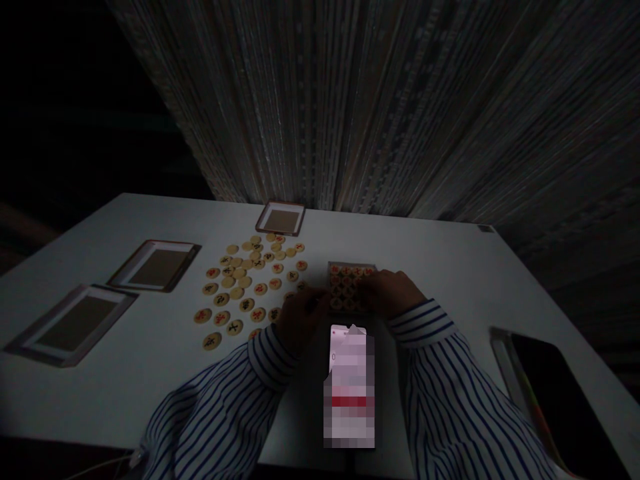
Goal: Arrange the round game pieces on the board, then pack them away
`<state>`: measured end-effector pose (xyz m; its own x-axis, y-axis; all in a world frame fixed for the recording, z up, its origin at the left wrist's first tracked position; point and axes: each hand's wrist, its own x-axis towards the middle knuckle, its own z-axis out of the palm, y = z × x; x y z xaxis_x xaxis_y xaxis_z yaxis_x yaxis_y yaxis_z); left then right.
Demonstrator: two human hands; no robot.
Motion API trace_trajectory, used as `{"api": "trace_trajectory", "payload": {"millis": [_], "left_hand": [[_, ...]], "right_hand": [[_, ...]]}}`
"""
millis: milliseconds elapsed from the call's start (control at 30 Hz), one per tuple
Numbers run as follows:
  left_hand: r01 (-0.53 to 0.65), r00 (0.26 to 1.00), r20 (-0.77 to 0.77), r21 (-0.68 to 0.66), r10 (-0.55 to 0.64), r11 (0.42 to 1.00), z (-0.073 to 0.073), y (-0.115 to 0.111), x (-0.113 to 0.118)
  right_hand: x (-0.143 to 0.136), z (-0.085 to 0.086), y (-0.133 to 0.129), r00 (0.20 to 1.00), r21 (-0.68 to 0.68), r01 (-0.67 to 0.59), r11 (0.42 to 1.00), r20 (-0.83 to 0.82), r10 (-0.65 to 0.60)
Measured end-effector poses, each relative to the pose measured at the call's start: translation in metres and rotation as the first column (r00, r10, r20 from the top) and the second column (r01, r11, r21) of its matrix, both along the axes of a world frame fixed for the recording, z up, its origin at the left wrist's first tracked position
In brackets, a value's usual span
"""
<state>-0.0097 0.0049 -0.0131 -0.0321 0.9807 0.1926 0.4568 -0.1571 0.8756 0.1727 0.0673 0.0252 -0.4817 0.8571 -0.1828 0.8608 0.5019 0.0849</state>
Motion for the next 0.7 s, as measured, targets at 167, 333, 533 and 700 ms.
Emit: {"api": "trace_trajectory", "payload": {"millis": [167, 333, 533, 700], "left_hand": [[-0.008, 1.000, -0.018, 0.038, 0.009, 0.999, -0.0037, 0.0008, 0.0009], [0.013, 1.000, 0.005, 0.034, -0.013, 0.999, -0.0044, 0.0012, 0.0005], [-0.005, 1.000, 0.017, 0.028, 0.005, 1.000, -0.0027, 0.0002, 0.0000], [-0.012, 1.000, 0.000, 0.015, 0.012, 1.000, -0.0019, 0.0001, 0.0004]], "right_hand": [[0.0002, -0.0016, 0.0011, 1.000, -0.003, 0.001, 1.000, 0.008, -0.001], [-0.0008, 0.0001, 0.0005, 1.000, -0.013, 0.002, 1.000, 0.010, -0.002], [-0.0021, 0.0005, -0.0007, 1.000, -0.012, 0.001, 1.000, 0.002, -0.001], [-0.0035, 0.0056, -0.0025, 1.000, 0.015, 0.027, 1.000, 0.005, -0.028]]}}
